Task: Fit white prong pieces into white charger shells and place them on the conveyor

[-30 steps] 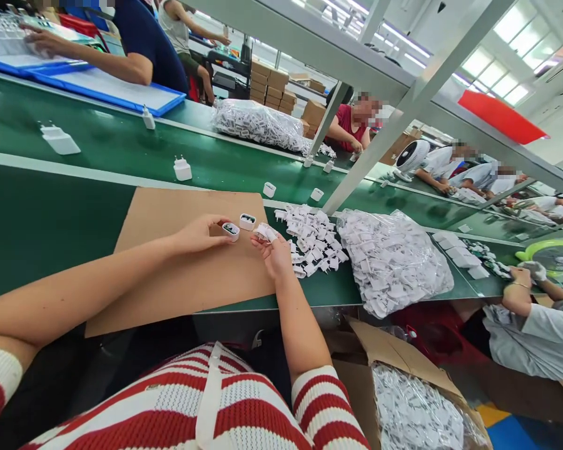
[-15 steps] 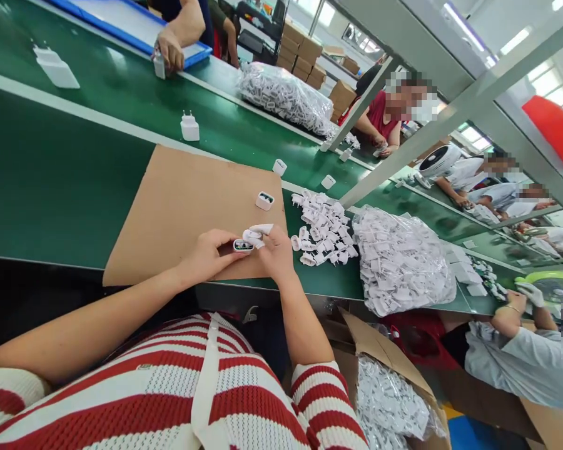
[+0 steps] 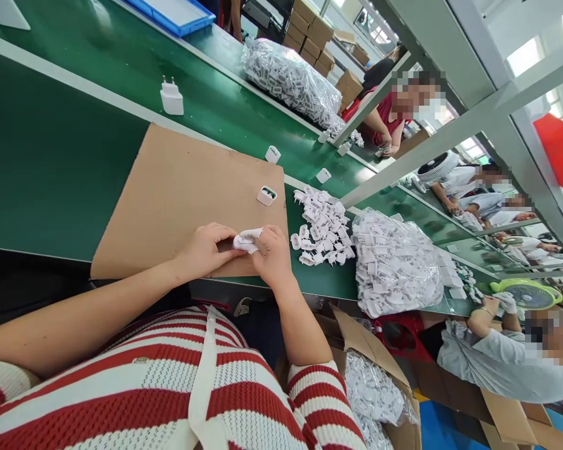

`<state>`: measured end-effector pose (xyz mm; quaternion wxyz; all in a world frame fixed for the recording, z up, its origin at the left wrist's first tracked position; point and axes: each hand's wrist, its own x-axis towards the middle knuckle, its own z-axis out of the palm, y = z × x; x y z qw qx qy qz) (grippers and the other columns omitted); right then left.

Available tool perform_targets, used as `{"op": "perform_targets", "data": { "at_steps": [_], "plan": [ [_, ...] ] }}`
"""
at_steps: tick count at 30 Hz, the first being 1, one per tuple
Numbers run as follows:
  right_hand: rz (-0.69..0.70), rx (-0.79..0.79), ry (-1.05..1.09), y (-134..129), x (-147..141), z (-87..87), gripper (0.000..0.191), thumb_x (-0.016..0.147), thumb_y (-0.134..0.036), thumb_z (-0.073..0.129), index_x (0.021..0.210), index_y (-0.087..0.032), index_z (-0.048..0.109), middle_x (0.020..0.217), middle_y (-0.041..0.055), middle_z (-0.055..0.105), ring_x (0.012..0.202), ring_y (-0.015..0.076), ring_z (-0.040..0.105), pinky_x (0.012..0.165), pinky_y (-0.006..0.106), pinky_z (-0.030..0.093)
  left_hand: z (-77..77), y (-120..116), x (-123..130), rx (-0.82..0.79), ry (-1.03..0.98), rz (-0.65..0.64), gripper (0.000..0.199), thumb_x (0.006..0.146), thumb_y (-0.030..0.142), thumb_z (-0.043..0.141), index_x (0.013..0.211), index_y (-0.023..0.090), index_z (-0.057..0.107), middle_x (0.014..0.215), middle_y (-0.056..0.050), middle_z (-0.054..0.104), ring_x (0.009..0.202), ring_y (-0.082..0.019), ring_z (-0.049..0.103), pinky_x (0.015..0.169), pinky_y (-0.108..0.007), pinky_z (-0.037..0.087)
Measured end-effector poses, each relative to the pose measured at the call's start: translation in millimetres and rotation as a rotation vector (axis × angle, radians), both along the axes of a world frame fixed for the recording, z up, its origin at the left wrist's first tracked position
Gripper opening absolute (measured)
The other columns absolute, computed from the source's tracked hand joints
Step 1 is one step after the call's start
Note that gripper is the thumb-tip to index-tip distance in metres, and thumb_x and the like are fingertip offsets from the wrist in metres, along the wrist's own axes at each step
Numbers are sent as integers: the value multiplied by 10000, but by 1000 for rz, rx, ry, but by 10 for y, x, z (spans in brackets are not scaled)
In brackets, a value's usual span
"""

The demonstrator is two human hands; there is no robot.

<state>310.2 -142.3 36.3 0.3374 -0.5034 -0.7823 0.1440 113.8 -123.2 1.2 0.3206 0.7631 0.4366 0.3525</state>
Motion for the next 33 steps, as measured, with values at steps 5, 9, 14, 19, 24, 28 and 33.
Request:
{"op": "perform_targets", "data": {
  "at_steps": [5, 9, 14, 19, 24, 28, 33],
  "plan": [
    [36, -28, 26, 71, 14, 3, 217, 848, -158, 613, 997, -244, 744, 996, 20, 775, 924, 204, 689, 1123, 454, 459, 1, 14, -5, -4, -25, 4, 250, 833, 418, 768, 999, 231, 772, 1006, -21, 758, 946, -239, 647, 882, -374, 463],
    [37, -116, 76, 67, 5, 23, 239, 848, -170, 606, 1008, -262, 758, 1026, 16, 782, 955, 216, 721, 1065, 417, 512, 9, 17, -3, -44, -15, 5, 253, 810, 418, 782, 992, 242, 782, 985, -12, 759, 942, -238, 647, 876, -372, 464],
    [-10, -78, 74, 57, 4, -21, 208, 853, -197, 628, 1008, -262, 749, 1040, 10, 785, 954, 207, 725, 1145, 430, 449, 32, 10, 21, -15, -8, 29, 255, 825, 437, 749, 975, 234, 788, 966, -24, 760, 907, -239, 639, 841, -372, 449],
    [4, -103, 181, 96, 24, -109, 231, 809, -172, 661, 995, -275, 751, 1015, -36, 788, 935, 176, 730, 1222, 435, 350, -19, 31, 26, -53, 35, 51, 324, 819, 516, 731, 991, 249, 792, 955, -32, 757, 905, -245, 634, 797, -354, 449],
    [-125, -95, 276, 13, -63, -126, 202, 807, -236, 708, 999, -262, 763, 1034, 17, 774, 1025, 207, 685, 1084, 401, 478, -14, 39, 37, -10, 108, 72, 340, 849, 520, 680, 1015, 242, 781, 999, -49, 757, 950, -266, 643, 841, -363, 465],
    [-131, -170, 344, 15, -51, -112, 352, 774, -324, 778, 1124, -284, 758, 1065, 28, 752, 1073, 212, 659, 1049, 389, 496, 134, 17, 17, -100, 77, -41, 377, 852, 466, 661, 1156, 255, 733, 1051, -39, 754, 938, -255, 675, 821, -336, 510],
    [-230, -136, 338, 508, 294, -13, 469, 916, -416, 605, 1340, -218, 636, 1259, 80, 697, 1147, 218, 633, 1032, 385, 497, 268, 328, -139, -154, 83, -61, 516, 790, 491, 712, 1241, 241, 695, 1038, -35, 748, 903, -247, 689, 806, -330, 538]
  ]
}}
